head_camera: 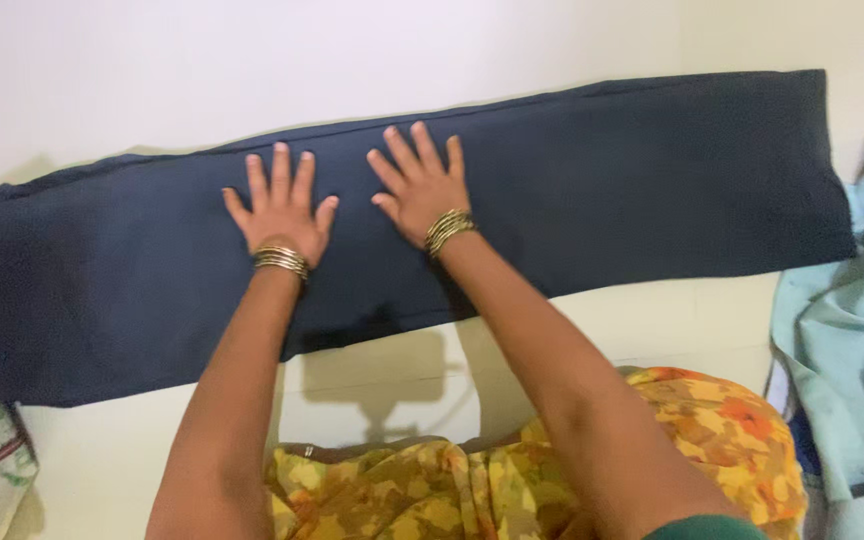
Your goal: The person folds a pair of dark trousers on the floor by smoothing the fabric and folding the legs over, then places the folded trousers into a white and red bag already containing other garments.
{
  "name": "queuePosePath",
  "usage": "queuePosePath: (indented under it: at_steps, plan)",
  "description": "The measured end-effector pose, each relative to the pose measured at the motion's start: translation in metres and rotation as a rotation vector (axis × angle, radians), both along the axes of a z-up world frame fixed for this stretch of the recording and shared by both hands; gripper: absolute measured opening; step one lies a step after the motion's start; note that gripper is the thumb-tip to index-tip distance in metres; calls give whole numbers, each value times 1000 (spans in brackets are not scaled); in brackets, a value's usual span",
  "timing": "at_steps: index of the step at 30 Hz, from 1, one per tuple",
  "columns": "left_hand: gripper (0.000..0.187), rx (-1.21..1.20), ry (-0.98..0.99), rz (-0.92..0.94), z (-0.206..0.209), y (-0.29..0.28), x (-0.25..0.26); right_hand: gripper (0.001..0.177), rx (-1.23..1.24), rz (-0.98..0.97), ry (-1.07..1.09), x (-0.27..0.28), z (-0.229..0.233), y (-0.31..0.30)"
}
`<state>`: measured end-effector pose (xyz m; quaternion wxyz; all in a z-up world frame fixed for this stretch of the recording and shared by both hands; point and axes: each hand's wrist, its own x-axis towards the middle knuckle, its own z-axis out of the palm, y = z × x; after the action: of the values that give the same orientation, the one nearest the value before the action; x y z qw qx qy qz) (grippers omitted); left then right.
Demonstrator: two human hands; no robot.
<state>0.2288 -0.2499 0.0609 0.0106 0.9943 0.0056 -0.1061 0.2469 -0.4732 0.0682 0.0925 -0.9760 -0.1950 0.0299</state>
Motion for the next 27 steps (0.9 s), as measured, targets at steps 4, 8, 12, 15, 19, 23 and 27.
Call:
queuePosePath:
  at_steps: [4, 8, 12, 15, 19, 23, 27]
  plan:
    - [79, 27, 27, 19, 1, 11, 12, 66, -68, -149, 37, 21, 4, -80]
    - [83, 28, -9, -16, -4, 20, 16, 66, -127, -299, 17, 30, 3, -170]
    - [84, 11, -51, -59, -10, 29, 27, 65, -183, -463, 88, 49, -8, -251]
    - [84, -2, -66, -86, -10, 36, 34, 66, -218, -563, 154, 57, -12, -308]
    - [84, 54, -39, -80, 0, 31, 42, 68, -212, -776, 169, 53, -7, -359]
    - [78, 58, -101, -42, 16, -3, 23, 72, -153, -878, 119, 32, 1, -334]
    - [72, -58, -126, -61, 17, -73, -19, 71, -134, -443, -79, -21, -1, -187]
